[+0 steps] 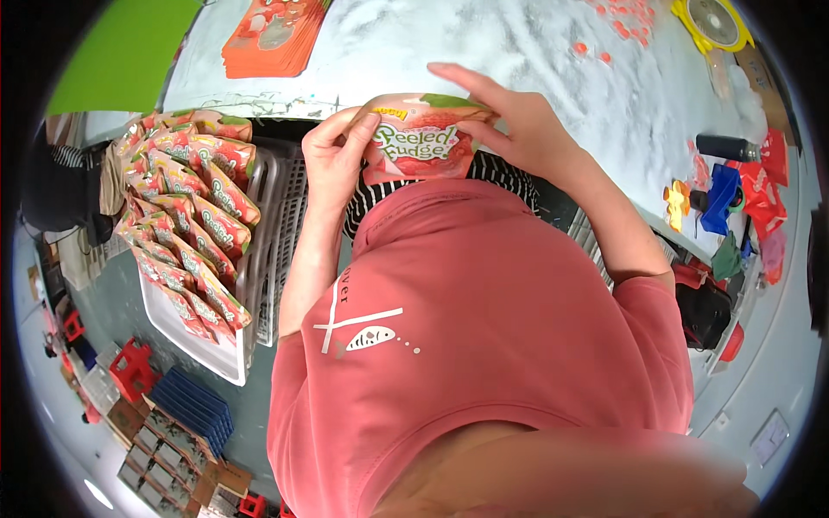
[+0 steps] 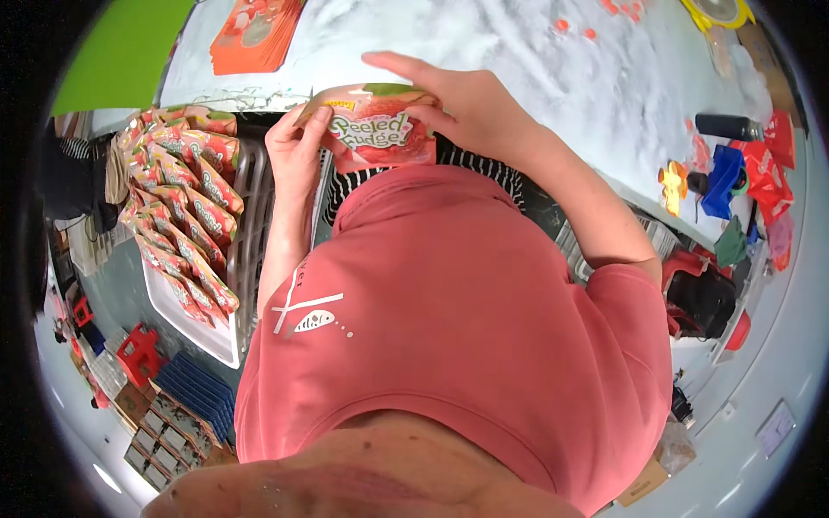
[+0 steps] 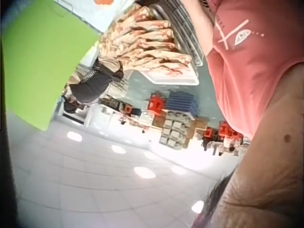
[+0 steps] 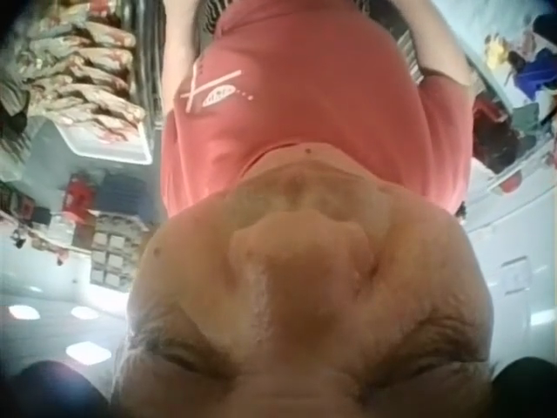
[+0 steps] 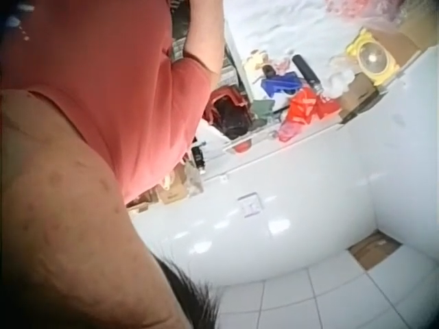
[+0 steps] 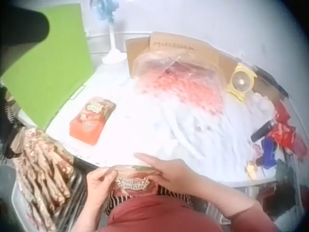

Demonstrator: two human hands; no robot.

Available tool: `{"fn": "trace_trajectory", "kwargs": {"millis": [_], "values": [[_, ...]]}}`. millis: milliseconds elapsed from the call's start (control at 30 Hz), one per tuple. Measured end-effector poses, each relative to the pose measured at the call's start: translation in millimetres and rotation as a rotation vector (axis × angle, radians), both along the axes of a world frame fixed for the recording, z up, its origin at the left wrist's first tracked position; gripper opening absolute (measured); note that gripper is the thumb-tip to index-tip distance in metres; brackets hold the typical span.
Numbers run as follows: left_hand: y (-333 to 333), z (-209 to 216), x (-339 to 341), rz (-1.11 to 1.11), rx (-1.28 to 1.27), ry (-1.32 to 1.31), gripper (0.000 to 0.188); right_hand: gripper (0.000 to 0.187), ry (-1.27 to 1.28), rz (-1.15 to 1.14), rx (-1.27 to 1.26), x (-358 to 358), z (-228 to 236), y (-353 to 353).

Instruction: Packaging individual candies into plastic pouches and organizing them in a tray.

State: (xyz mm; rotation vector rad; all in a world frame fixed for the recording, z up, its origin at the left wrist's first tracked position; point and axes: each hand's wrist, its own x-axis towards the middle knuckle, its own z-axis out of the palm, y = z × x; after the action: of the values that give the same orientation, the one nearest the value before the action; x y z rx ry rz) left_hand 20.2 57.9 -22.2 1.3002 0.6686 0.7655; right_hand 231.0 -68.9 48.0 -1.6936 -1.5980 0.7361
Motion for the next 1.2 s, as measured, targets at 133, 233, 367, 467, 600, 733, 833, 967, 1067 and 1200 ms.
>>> {"fn": "trace_trajectory", "kwargs": {"millis": [133, 233, 367, 467, 600, 733, 833, 967, 1067, 1200], "values": [[-3.8, -5.9, 7.6, 0.012, -0.126, -0.059, 0.014, 0.038, 0.069, -0.013, -0.012, 13.7, -17.5, -2.0], [-8.1, 0.0, 18.3, 0.031, 0.024, -0.054, 0.014, 0.023, 0.004, 0.064, 0.013, 21.7, -18.3, 2.2], [-14.8, 9.2, 19.5, -0.038, 0.074, 0.011, 0.011, 0.013, -0.125, 0.131, 0.118, 21.2, -19.5, 6.8], [-19.6, 20.4, 22.4, -0.107, -0.074, 0.024, 0.009, 0.014, -0.174, 0.133, 0.146, 21.6, -25.7, 5.9], [-17.9, 17.7, 22.5, -0.168, 0.093, 0.105, 0.010, 0.017, -0.210, 0.068, 0.216, 13.0, -29.5, 3.5], [-27.1, 15.9, 26.8, -0.249, 0.054, 0.117, 0.011, 0.023, -0.197, 0.158, 0.090, 10.6, -10.6, 7.9], [-24.9, 23.0, 29.1, -0.263, -0.097, 0.090, 0.012, 0.026, -0.199, 0.204, 0.043, 14.5, -11.2, 5.7], [-20.6, 12.2, 29.8, -0.226, -0.115, -0.013, 0.013, 0.026, -0.194, 0.196, 0.074, 25.3, -19.8, -5.4], [-15.7, 9.1, 26.9, -0.270, -0.135, 0.048, 0.015, 0.021, -0.196, 0.147, 0.138, 26.0, -26.7, -10.0], [4.3, -5.4, 20.8, -0.309, -0.126, 0.113, 0.023, 0.018, -0.111, 0.120, 0.213, 36.8, -32.1, -13.8]]}}
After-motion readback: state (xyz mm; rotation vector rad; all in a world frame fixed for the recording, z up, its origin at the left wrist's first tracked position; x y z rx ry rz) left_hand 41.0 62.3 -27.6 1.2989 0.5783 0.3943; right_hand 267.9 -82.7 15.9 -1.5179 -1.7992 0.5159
